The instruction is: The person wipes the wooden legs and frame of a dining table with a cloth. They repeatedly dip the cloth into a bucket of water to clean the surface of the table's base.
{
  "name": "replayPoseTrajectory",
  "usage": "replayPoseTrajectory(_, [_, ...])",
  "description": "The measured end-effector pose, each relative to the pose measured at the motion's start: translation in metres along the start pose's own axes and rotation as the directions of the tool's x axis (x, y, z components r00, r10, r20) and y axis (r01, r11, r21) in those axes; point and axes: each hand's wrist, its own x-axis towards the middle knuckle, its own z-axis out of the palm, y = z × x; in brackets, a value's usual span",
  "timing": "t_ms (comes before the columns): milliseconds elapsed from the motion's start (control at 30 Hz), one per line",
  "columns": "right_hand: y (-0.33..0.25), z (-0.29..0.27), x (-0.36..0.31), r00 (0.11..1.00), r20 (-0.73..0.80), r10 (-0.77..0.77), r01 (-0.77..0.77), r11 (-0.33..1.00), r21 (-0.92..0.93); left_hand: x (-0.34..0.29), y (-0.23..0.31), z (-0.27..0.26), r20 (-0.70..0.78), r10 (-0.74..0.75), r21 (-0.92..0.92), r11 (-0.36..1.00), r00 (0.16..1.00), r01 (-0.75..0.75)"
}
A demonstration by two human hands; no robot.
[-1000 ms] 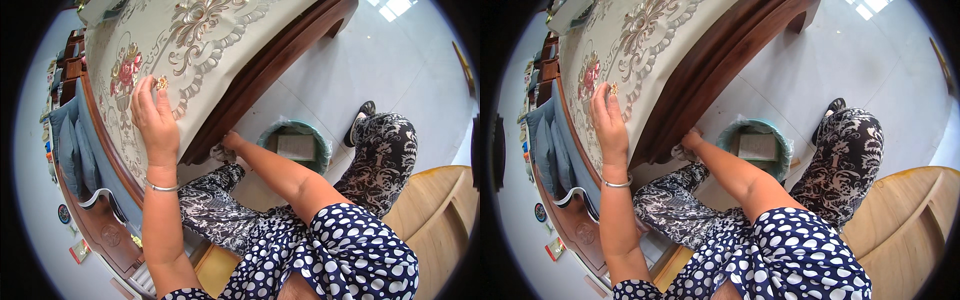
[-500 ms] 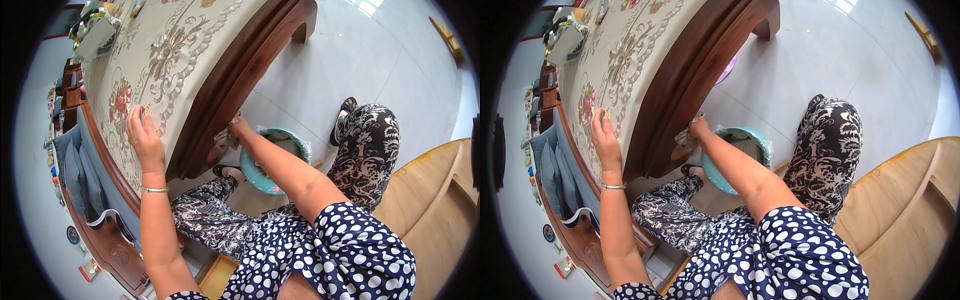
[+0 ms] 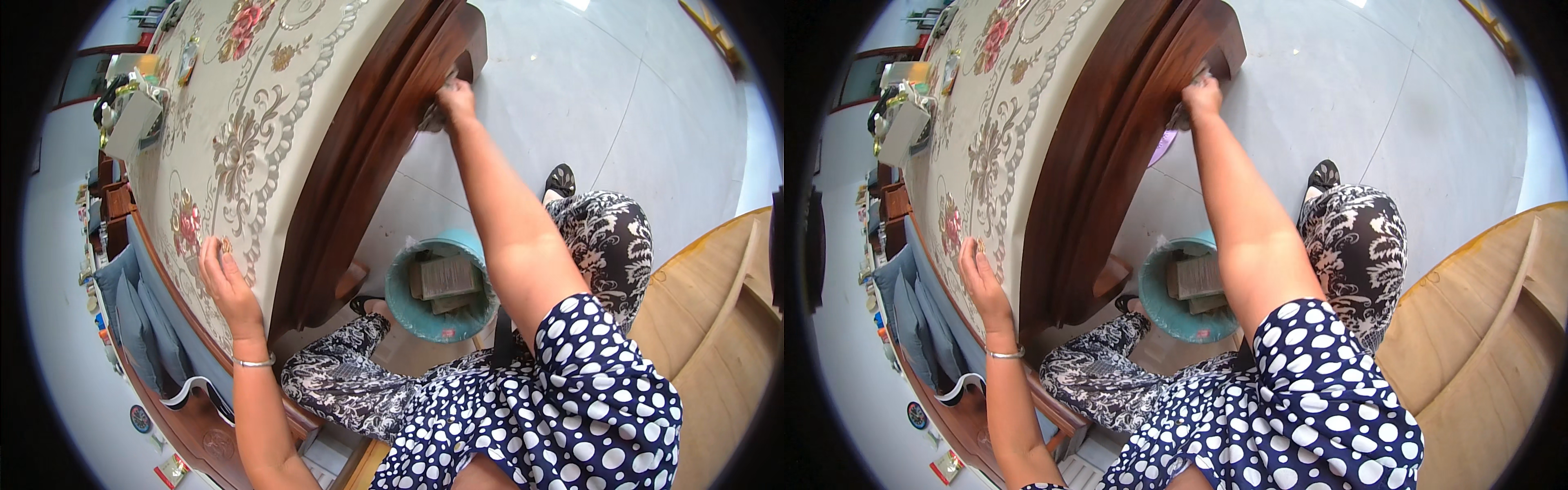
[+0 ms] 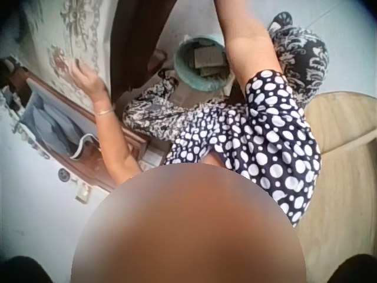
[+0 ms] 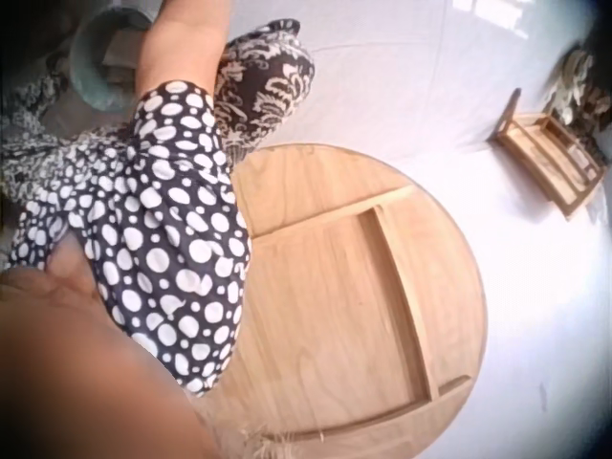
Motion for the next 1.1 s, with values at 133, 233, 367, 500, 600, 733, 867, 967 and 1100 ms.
replayPoseTrajectory(133, [-0.04,-0.015,0.064,0.97,-0.226,0.088,-0.003,0.937,0.35,0.0,0.003,-0.001,0.011,-0.024,-0.011,1.0,1.0,0.024])
replayPoseTrajectory(233, [-0.066,-0.022,0.035,0.943,0.166,0.287,-0.331,0.851,0.408,-0.008,0.004,-0.004,0.036,-0.079,0.003,0.997,0.996,0.079])
replayPoseTrajectory(367, [-0.059,-0.028,0.036,0.948,0.244,0.202,-0.286,0.878,0.383,-0.004,0.01,-0.004,0.048,-0.089,-0.016,0.996,0.995,0.089])
replayPoseTrajectory(500, [-0.052,-0.043,0.012,0.954,0.297,0.044,-0.085,0.988,0.127,-0.005,0.006,-0.001,0.057,-0.087,0.014,0.996,0.995,0.086])
replayPoseTrajectory(600, [-0.059,-0.062,0.003,0.927,0.369,-0.065,0.132,0.978,-0.16,-0.004,0.005,-0.005,0.054,-0.075,0.034,0.997,0.996,0.073])
replayPoseTrajectory(733, [-0.078,-0.077,0.002,0.961,0.255,-0.105,0.111,0.994,-0.008,-0.005,0.006,-0.007,0.052,-0.072,0.035,0.997,0.996,0.071])
replayPoseTrajectory(867, [-0.112,-0.064,0.013,0.9,-0.054,-0.433,0.436,0.885,0.164,-0.005,0.003,-0.008,0.049,-0.076,0.031,0.997,0.996,0.074])
replayPoseTrajectory(967, [-0.116,-0.043,0.025,0.875,0.073,-0.478,0.482,0.875,-0.049,-0.004,0.008,-0.005,0.063,-0.104,0.016,0.995,0.993,0.103])
replayPoseTrajectory(1100, [-0.135,-0.047,0.034,0.921,0.23,-0.314,0.365,0.901,-0.233,-0.009,0.0,-0.001,0.08,-0.106,0.033,0.994,0.991,0.104])
